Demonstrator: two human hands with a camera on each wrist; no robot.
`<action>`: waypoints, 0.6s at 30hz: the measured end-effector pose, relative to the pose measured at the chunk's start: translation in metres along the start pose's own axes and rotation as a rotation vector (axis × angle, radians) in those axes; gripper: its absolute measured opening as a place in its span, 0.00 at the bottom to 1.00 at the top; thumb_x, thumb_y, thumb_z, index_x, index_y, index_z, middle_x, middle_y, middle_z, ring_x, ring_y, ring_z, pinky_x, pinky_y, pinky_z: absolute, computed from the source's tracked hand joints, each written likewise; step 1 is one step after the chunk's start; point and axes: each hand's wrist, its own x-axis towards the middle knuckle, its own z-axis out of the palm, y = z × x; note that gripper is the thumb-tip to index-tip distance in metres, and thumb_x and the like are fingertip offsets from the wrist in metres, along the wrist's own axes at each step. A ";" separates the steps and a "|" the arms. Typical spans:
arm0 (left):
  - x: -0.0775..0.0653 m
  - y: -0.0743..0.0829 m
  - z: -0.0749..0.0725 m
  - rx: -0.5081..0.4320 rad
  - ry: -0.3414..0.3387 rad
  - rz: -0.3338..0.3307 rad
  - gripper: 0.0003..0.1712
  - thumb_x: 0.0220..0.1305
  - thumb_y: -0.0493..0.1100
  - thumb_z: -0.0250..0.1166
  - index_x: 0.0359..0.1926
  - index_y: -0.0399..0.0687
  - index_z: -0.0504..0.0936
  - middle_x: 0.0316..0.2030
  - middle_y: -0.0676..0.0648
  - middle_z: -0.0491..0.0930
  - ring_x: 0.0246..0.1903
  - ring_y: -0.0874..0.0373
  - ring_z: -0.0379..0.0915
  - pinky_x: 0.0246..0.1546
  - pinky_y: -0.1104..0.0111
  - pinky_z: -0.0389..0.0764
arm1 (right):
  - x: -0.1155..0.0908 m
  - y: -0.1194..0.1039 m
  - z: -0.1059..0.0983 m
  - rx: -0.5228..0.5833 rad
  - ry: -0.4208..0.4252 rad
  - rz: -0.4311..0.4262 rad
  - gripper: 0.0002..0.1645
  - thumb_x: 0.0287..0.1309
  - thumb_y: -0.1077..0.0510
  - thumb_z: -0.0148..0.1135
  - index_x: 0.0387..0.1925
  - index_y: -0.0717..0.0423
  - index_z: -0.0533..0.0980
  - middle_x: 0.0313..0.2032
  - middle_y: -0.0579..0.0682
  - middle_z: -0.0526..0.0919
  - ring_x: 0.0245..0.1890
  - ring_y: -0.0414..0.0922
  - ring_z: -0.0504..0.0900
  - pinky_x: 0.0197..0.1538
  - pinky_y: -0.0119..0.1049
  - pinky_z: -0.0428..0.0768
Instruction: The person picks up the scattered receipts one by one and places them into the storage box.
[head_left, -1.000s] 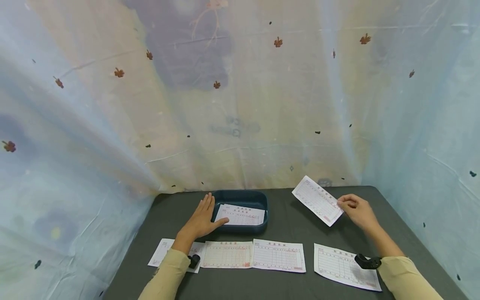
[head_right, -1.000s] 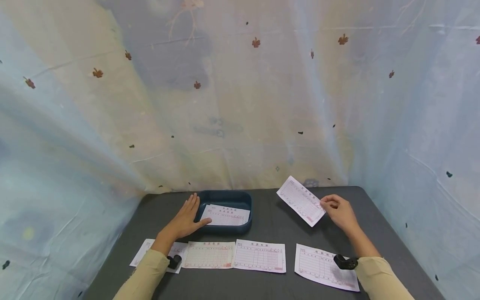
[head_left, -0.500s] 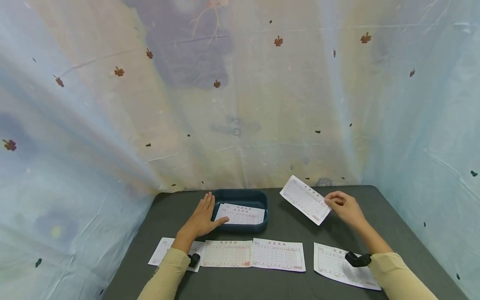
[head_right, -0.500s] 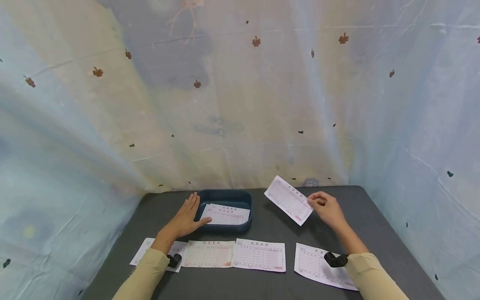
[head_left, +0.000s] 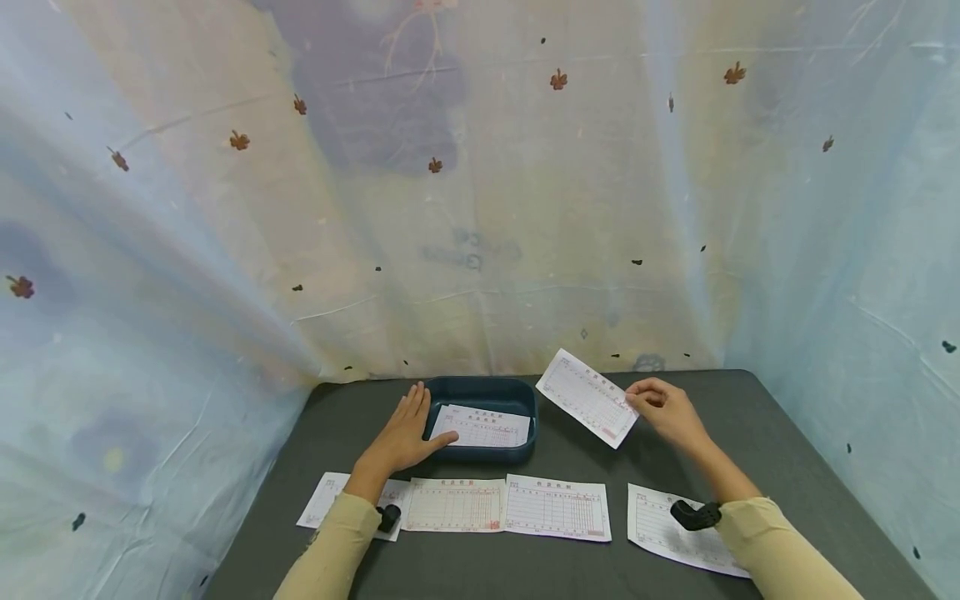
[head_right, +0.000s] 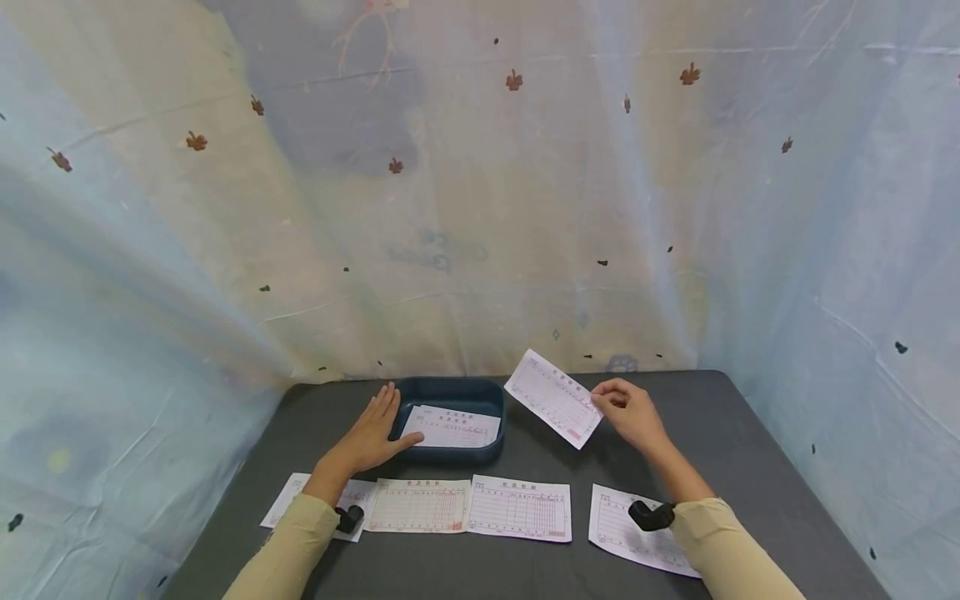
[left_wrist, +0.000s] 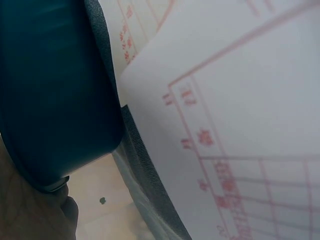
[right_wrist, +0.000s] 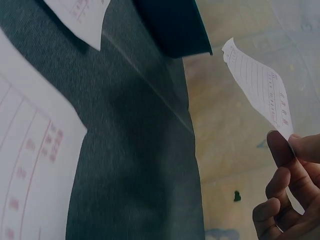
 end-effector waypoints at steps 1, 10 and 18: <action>0.000 0.000 0.000 -0.001 0.000 0.001 0.68 0.71 0.81 0.55 0.86 0.34 0.41 0.86 0.37 0.33 0.86 0.40 0.29 0.84 0.45 0.41 | 0.001 -0.001 0.002 0.005 0.000 0.000 0.10 0.76 0.57 0.68 0.48 0.61 0.84 0.35 0.54 0.91 0.34 0.50 0.82 0.34 0.33 0.76; 0.001 -0.002 0.003 -0.006 0.004 0.010 0.69 0.70 0.81 0.55 0.86 0.33 0.41 0.86 0.37 0.34 0.86 0.40 0.29 0.84 0.45 0.42 | 0.005 -0.012 0.022 0.044 -0.035 -0.033 0.09 0.75 0.59 0.68 0.48 0.62 0.84 0.35 0.54 0.90 0.33 0.49 0.81 0.34 0.32 0.76; 0.001 -0.003 0.002 -0.011 0.001 0.015 0.69 0.70 0.80 0.56 0.85 0.33 0.42 0.86 0.34 0.36 0.86 0.39 0.29 0.84 0.44 0.41 | 0.009 -0.022 0.041 0.072 -0.057 -0.053 0.06 0.74 0.61 0.68 0.46 0.61 0.84 0.34 0.52 0.90 0.31 0.43 0.80 0.33 0.32 0.75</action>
